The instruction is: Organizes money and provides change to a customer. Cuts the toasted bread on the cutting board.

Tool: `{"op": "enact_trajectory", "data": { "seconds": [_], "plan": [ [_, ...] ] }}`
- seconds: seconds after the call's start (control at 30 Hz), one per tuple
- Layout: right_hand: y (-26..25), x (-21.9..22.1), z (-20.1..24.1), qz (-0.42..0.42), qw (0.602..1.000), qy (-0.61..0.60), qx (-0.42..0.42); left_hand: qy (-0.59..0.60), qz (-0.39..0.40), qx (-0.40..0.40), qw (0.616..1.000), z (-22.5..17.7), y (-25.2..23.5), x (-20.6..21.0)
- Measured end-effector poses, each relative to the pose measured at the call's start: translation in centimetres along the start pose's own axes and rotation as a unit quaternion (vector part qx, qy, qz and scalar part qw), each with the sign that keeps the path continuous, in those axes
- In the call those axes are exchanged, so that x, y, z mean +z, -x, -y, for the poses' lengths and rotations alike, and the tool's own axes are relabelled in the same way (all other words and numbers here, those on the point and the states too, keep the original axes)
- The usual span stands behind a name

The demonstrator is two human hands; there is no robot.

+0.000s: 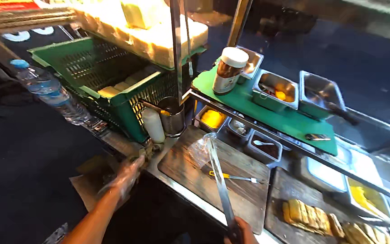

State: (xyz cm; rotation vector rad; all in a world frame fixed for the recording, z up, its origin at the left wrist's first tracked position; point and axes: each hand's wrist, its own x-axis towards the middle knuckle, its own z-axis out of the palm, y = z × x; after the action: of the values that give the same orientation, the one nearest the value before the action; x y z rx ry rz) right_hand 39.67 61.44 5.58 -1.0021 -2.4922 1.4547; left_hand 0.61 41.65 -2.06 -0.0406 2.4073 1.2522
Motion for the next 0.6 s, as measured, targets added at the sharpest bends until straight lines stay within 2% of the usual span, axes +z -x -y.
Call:
{"op": "enact_trajectory", "data": {
  "seconds": [0.07, 0.1, 0.17, 0.2, 0.3, 0.4, 0.5, 0.57, 0.6],
  "plan": [
    [-1.6, 1.5, 2.3, -0.036, 0.996, 0.060, -0.053, 0.174, 0.056, -0.027, 0.983, -2.0, 10.6, 0.0],
    [-2.1, 3.0, 2.9, -0.045, 0.992, 0.073, -0.094, 0.212, 0.107, -0.048, 0.970, -2.5, 16.6, 0.7],
    [-2.2, 5.4, 3.8, -0.019, 0.978, 0.094, -0.184, 0.208, 0.199, -0.065, 0.955, -3.9, 24.8, 3.8],
    [-1.6, 5.8, 4.4, 0.013, 0.973, 0.111, -0.201, 0.226, 0.197, -0.087, 0.950, -4.5, 26.6, 5.5],
    [1.3, 3.9, 6.5, 0.161, 0.958, 0.164, -0.172, 0.217, 0.188, -0.094, 0.953, -4.5, 30.0, 5.2],
    [4.8, 2.8, 7.1, 0.179, 0.950, 0.163, -0.195, 0.244, 0.156, -0.095, 0.952, -4.5, 32.1, 3.7],
    [8.8, 1.8, 8.2, 0.207, 0.944, 0.165, -0.197, 0.298, 0.072, -0.128, 0.943, -4.2, 30.3, 1.6],
    [12.2, 0.3, 8.7, 0.226, 0.933, 0.164, -0.228, 0.310, 0.002, -0.076, 0.948, -3.4, 28.2, -2.2],
    [14.1, -0.8, 8.6, 0.224, 0.926, 0.160, -0.258, 0.294, -0.030, -0.022, 0.955, -2.2, 26.6, -5.1]
  ]
}}
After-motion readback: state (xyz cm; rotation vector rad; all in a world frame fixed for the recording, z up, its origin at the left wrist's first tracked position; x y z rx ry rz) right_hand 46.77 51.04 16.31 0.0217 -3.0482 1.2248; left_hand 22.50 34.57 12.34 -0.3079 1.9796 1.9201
